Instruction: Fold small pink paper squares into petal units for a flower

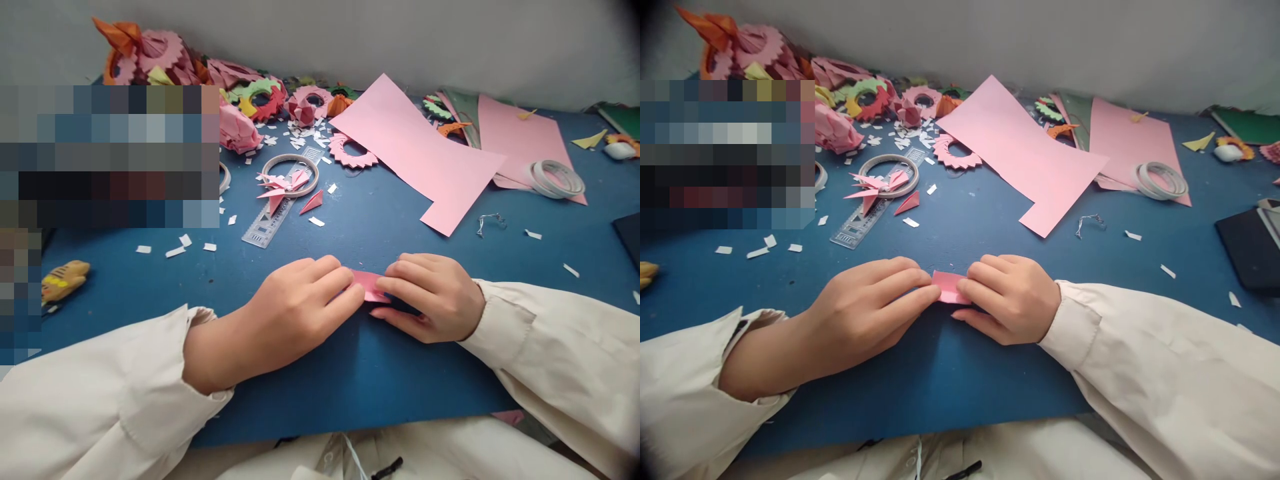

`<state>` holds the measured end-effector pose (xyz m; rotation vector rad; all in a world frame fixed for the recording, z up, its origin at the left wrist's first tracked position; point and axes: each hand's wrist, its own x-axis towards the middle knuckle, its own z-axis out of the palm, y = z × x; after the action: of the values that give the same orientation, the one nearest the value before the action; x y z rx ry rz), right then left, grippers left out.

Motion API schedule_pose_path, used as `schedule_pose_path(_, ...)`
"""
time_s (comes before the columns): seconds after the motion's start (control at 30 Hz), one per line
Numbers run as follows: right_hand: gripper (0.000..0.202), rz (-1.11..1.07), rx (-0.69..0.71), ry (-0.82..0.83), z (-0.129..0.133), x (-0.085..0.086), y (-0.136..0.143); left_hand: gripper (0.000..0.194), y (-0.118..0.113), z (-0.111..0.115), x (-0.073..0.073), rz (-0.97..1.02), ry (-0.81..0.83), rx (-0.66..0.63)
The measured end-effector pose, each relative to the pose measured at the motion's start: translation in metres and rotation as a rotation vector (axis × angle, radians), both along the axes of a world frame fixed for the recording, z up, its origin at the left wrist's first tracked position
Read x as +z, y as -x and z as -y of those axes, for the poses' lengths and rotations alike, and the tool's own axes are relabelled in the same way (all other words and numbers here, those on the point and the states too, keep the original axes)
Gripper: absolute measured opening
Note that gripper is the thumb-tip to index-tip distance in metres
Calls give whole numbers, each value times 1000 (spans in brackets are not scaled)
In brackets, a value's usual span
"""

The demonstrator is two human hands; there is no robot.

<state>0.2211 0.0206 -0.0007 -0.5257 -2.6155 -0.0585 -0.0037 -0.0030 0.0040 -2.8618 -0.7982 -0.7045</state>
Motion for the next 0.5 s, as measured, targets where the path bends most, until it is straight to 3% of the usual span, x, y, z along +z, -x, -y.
schedule_pose_path(0.13,15,36,-4,-26,-1,0,-1,17,5,1,1,13,-36,-27)
schedule_pose_path(0.27,4,40,12,-189,0,1,-3,20,6,0,1,2,-16,12)
schedule_pose_path(0.37,9,43,35,-311,2,4,-3,20,4,-1,-1,-7,29,25)
schedule_pose_path(0.5,18,72,90,-286,3,7,-1,20,1,-1,-1,-19,58,5)
